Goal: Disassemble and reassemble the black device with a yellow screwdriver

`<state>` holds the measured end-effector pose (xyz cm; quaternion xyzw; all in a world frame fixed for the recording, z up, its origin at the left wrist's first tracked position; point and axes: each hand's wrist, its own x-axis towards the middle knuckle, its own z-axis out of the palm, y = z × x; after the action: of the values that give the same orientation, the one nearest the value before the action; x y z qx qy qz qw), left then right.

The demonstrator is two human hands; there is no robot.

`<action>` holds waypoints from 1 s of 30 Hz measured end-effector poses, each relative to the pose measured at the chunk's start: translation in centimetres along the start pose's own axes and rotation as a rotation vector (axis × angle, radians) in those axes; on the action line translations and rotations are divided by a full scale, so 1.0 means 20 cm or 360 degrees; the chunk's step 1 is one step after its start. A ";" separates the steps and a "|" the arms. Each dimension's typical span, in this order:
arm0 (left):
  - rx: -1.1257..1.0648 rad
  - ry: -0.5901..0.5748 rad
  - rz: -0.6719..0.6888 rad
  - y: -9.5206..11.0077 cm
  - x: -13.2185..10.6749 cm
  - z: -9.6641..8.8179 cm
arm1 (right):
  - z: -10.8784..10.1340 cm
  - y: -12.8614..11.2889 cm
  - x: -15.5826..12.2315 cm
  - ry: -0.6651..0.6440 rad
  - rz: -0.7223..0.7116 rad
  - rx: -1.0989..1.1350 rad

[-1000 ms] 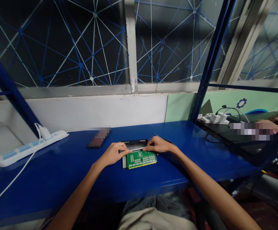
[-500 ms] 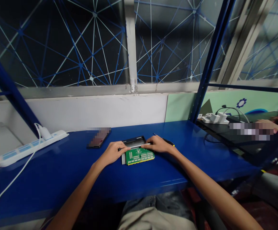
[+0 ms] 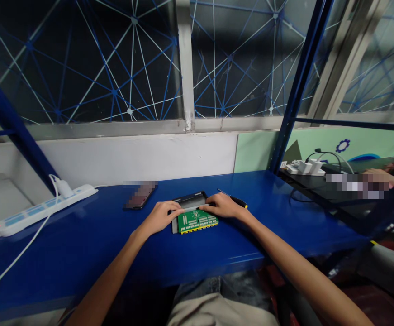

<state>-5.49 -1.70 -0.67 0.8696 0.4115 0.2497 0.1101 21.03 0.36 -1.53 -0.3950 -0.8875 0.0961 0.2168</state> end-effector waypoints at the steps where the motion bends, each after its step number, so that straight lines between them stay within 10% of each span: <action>1: 0.0016 -0.0005 -0.0010 0.00 0.00 0.00 | 0.00 0.00 0.00 0.0002 -0.0002 -0.0002; 22: 0.0144 -0.0068 0.0051 -0.03 -0.02 0.01 | -0.01 0.00 0.00 0.0052 -0.0077 -0.0129; 30: 0.0181 0.0023 0.0053 -0.02 -0.01 0.00 | -0.03 0.00 -0.01 0.0272 0.0318 -0.0311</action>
<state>-5.85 -1.70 -0.95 0.8793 0.4113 0.2340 0.0534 21.51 0.26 -1.07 -0.5072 -0.8273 -0.0037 0.2414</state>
